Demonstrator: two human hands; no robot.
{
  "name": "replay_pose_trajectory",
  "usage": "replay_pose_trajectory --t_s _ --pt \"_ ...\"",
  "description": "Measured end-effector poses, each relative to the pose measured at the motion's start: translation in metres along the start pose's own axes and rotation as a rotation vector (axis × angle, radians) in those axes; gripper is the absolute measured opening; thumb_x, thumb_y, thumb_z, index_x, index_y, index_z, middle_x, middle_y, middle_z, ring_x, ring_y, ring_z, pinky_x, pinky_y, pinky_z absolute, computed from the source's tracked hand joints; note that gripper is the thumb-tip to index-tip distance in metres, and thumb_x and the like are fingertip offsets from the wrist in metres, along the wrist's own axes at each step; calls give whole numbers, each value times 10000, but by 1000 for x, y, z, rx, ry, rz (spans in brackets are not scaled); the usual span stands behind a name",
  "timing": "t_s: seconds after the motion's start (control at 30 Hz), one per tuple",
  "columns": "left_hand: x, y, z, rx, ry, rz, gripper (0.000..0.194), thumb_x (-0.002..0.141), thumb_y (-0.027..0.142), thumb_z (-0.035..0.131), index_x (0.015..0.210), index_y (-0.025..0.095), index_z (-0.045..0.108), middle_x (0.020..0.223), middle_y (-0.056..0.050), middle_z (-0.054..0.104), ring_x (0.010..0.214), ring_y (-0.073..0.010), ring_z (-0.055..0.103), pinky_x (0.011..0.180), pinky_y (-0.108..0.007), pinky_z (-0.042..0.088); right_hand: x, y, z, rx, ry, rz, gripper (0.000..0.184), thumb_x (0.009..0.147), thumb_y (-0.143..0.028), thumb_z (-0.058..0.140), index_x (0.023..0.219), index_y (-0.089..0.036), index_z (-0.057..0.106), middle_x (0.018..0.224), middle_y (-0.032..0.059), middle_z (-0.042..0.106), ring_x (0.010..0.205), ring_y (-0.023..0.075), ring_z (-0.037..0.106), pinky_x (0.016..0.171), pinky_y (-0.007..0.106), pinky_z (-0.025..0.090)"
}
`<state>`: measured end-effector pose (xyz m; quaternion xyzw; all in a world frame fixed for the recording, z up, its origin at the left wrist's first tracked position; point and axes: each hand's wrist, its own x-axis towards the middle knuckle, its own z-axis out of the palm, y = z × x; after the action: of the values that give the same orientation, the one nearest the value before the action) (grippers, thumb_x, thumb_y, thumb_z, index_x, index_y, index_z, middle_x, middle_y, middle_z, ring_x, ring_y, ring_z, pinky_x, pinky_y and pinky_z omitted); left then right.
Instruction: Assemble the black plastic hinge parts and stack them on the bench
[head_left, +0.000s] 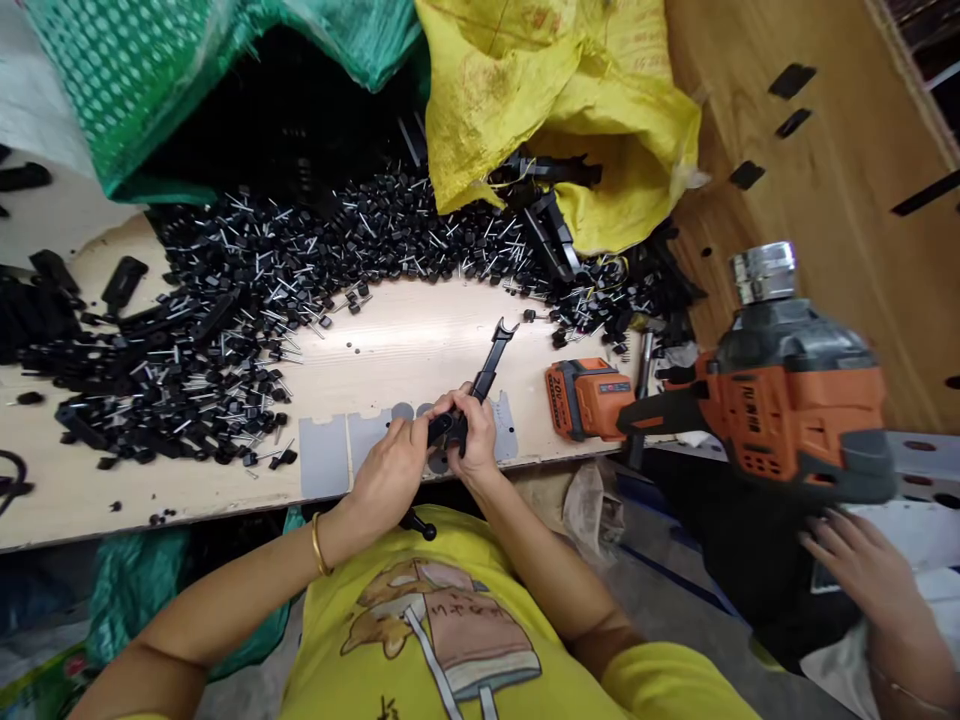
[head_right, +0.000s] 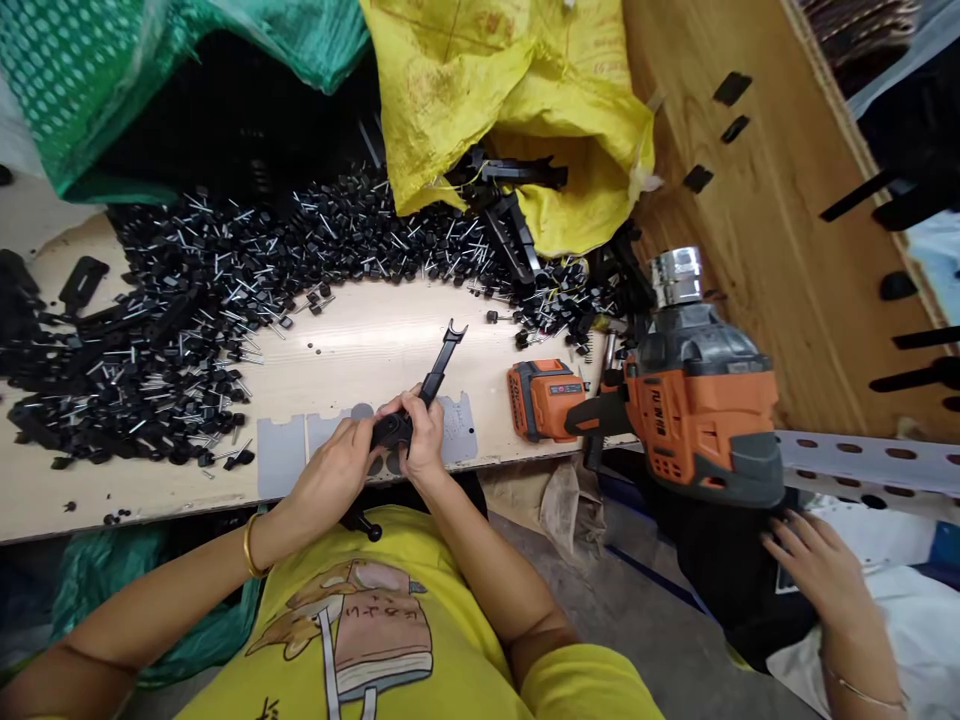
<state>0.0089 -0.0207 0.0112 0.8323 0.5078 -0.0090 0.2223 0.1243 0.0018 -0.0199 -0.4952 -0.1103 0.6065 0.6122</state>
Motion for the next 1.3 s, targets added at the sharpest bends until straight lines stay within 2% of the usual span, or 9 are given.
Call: replay_pose_trajectory --t_s 0.3,0.47,0.7,0.77,0.87,0.93,1.03,1.17,1.3 --pt "7 9 -8 -58 -46 -75 145 886 77 388 1010 123 448 877 -86 522 830 -214 540 680 -316 496 0 1 6 131 35 -69 169 717 -263 557 589 -193 471 529 -42 587 493 103 544 605 274 498" --pt "6 6 -6 -68 -16 -15 118 908 129 389 1011 146 446 854 -64 520 819 -199 542 690 -312 493 3 -1 5 52 8 -1 168 703 -246 555 556 -184 503 512 -33 575 482 98 526 581 261 489" --pt "26 -22 -17 -210 -210 27 135 902 187 442 1031 155 463 890 -71 566 750 -186 574 657 -305 478 2 6 0 11 131 -2 179 705 -333 593 646 -210 478 597 -45 592 569 110 567 606 259 493" --pt "36 -40 -25 -204 -248 94 133 899 221 472 1021 170 476 878 -57 578 773 -192 579 662 -297 470 -1 -3 -13 -118 16 107 204 687 -356 650 755 -211 524 701 -33 637 630 117 597 601 253 494" --pt "49 -61 -31 -7 -165 120 117 890 222 489 995 171 502 951 -79 569 886 -227 561 667 -295 457 -2 -38 -37 -476 -362 386 275 702 -404 678 840 -188 581 727 -4 661 602 123 612 566 261 491" --pt "56 -66 -26 98 -97 124 114 888 209 484 987 163 516 998 -95 554 918 -238 544 668 -299 455 5 -68 -46 -659 -573 432 271 771 -435 616 796 -165 606 690 23 662 593 129 616 572 270 489" --pt "64 -60 -12 111 -55 202 155 883 191 485 1027 159 532 1012 -96 552 918 -227 536 734 -319 458 42 -102 -37 -814 -540 40 202 838 -365 546 824 -176 618 781 36 658 694 137 609 655 295 500" --pt "71 -49 -5 81 -72 335 294 861 191 518 1154 164 518 1082 -103 552 986 -235 531 844 -356 444 131 -99 -1 -1180 -157 -600 134 774 -137 524 878 -189 589 957 79 594 916 208 536 815 395 453" --pt "69 -66 -25 -54 -80 391 460 881 334 506 1309 185 423 1242 -117 509 1115 -241 496 951 -387 412 199 -75 22 -1423 -70 -705 179 772 -82 426 816 -190 562 1022 116 528 1015 267 460 816 455 423"
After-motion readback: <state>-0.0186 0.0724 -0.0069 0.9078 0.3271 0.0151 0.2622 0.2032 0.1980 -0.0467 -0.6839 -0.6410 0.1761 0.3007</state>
